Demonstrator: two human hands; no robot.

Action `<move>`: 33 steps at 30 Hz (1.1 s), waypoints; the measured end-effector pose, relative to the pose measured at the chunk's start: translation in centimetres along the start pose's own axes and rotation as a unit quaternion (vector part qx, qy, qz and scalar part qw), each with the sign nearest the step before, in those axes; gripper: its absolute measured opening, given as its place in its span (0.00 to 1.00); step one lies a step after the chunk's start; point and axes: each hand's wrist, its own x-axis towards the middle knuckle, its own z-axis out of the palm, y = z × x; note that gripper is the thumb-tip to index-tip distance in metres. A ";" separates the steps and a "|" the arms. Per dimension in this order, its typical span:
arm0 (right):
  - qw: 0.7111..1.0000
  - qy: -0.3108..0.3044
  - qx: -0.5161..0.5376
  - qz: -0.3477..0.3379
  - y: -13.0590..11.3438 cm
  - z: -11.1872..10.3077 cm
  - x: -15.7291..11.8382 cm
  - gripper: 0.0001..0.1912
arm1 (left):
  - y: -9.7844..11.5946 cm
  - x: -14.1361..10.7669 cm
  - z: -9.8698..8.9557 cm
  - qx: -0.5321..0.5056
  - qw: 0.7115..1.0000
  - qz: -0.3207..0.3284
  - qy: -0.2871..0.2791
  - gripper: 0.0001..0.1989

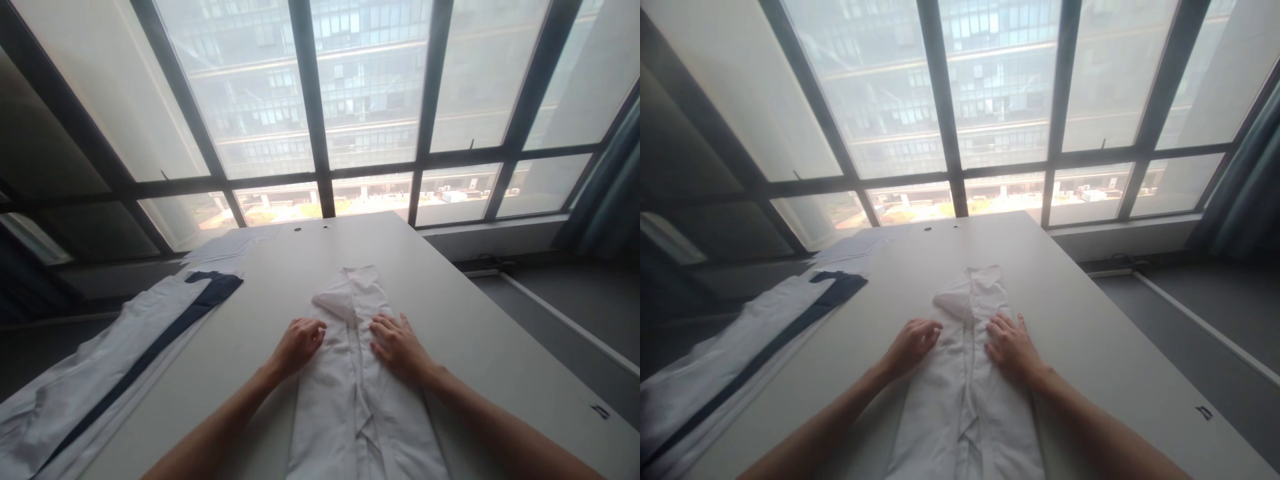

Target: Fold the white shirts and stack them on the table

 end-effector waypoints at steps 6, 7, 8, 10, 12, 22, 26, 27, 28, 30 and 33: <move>1.000 -0.010 -0.013 -0.021 0.2 1.0 1.2 0.27 | -2.8 2.8 -0.2 -0.006 0.997 0.065 -0.048 0.14; 0.999 -0.008 -0.015 -0.029 0.3 1.0 1.4 0.27 | -3.5 3.7 -0.2 -0.014 0.996 0.070 -0.052 0.16; 0.999 -0.004 -0.020 -0.039 0.4 0.9 1.7 0.26 | -4.2 4.7 -0.3 -0.022 0.996 0.070 -0.051 0.19; 0.998 0.003 -0.031 -0.058 0.5 0.9 2.2 0.25 | -5.6 6.8 -0.3 -0.024 0.997 0.056 -0.040 0.24; 0.997 0.010 -0.035 -0.063 0.6 1.0 2.6 0.24 | -6.9 8.8 0.0 -0.005 1.000 0.004 -0.016 0.29; 0.999 0.017 -0.015 -0.027 0.8 1.8 2.6 0.26 | -7.7 11.8 4.7 -0.005 0.988 -0.140 0.066 0.27; 1.000 0.012 -0.015 -0.021 0.9 1.7 2.8 0.26 | -8.0 12.0 4.7 -0.128 0.979 -0.138 0.075 0.16; 1.000 0.010 -0.013 -0.020 0.9 1.7 2.8 0.26 | -8.4 12.2 4.5 -0.138 0.974 -0.156 0.086 0.15; 1.000 0.010 -0.012 -0.020 0.9 1.7 2.9 0.25 | -8.9 12.4 4.2 -0.140 0.970 -0.175 0.094 0.16; 1.000 0.011 -0.008 -0.020 1.0 1.7 2.9 0.25 | -10.0 13.0 3.5 -0.137 0.962 -0.211 0.106 0.20; 1.000 0.016 -0.001 -0.024 1.0 1.7 2.8 0.24 | -11.6 14.5 2.6 -0.132 0.957 -0.235 0.106 0.19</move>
